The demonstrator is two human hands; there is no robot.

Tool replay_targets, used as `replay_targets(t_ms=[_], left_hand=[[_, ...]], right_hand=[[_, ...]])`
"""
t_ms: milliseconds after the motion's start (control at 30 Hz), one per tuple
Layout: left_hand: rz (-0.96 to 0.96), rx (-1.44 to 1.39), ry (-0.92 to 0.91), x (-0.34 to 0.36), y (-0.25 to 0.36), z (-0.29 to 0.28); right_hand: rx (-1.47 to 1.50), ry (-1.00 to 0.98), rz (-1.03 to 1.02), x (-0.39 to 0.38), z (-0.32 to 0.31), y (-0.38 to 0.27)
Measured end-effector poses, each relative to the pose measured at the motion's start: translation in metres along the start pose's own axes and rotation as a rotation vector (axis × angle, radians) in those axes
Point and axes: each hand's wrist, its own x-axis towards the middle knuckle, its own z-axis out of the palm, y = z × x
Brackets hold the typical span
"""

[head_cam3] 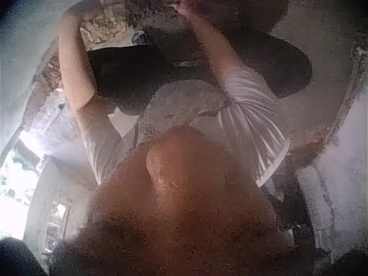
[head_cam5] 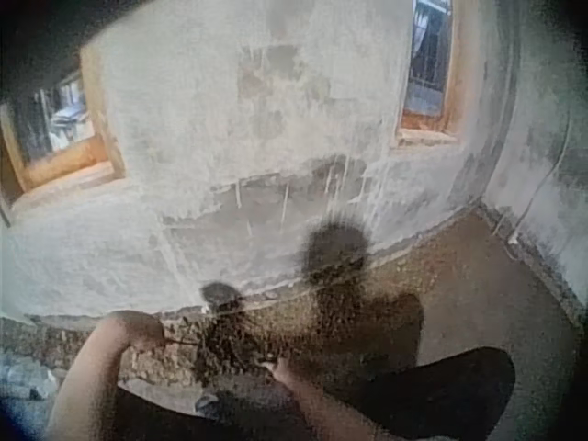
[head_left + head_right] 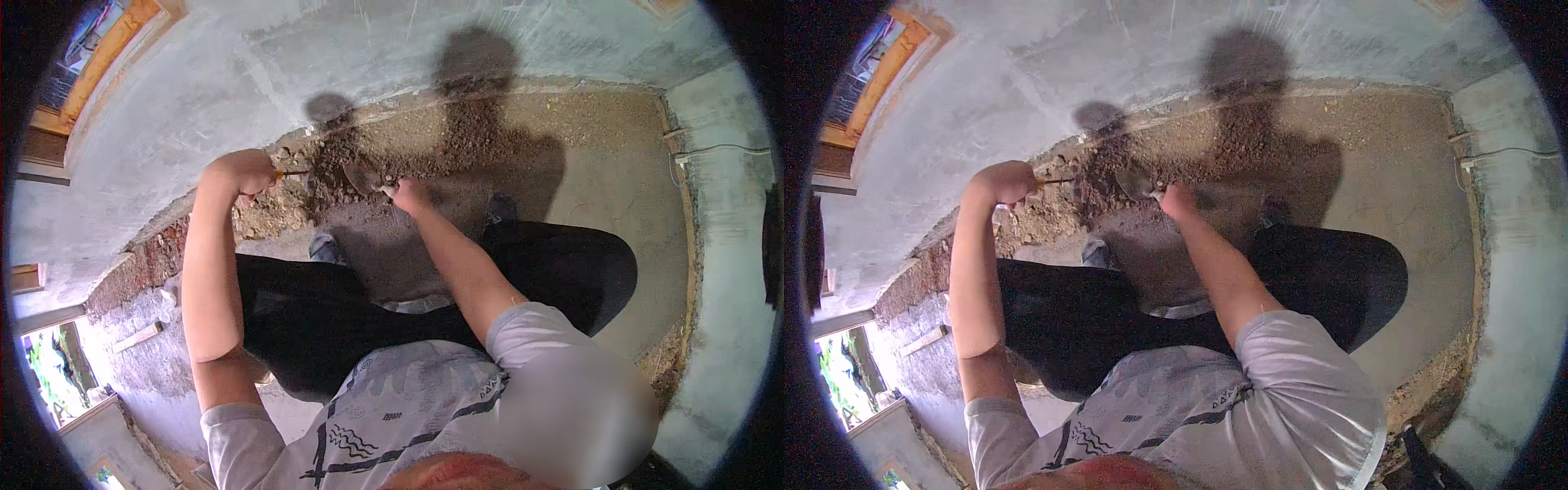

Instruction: Smoothing and leveling soil/rubble for a floor foundation using a trowel.

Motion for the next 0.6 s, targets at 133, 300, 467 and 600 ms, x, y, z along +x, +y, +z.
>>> replay_targets(t_ms=[133,300,467,600], left_hand=[[0.07,-0.019,0.121,0.03,-0.002,0.005],[0.13,0.09,0.438,0.041,0.056,0.017],[0.054,0.004,0.53,0.027,0.143,0.022],[0.643,-0.094,0.671,-0.004,0.194,0.014]], right_hand=[[0.372,-0.504,-0.146,0.006,-0.042,-0.066],[1.414,-0.886,-0.064,-0.015,-0.111,-0.165],[1.278,-0.566,0.07,-0.017,-0.166,-0.17],[0.865,-0.404,0.177,0.004,-0.243,-0.051]])
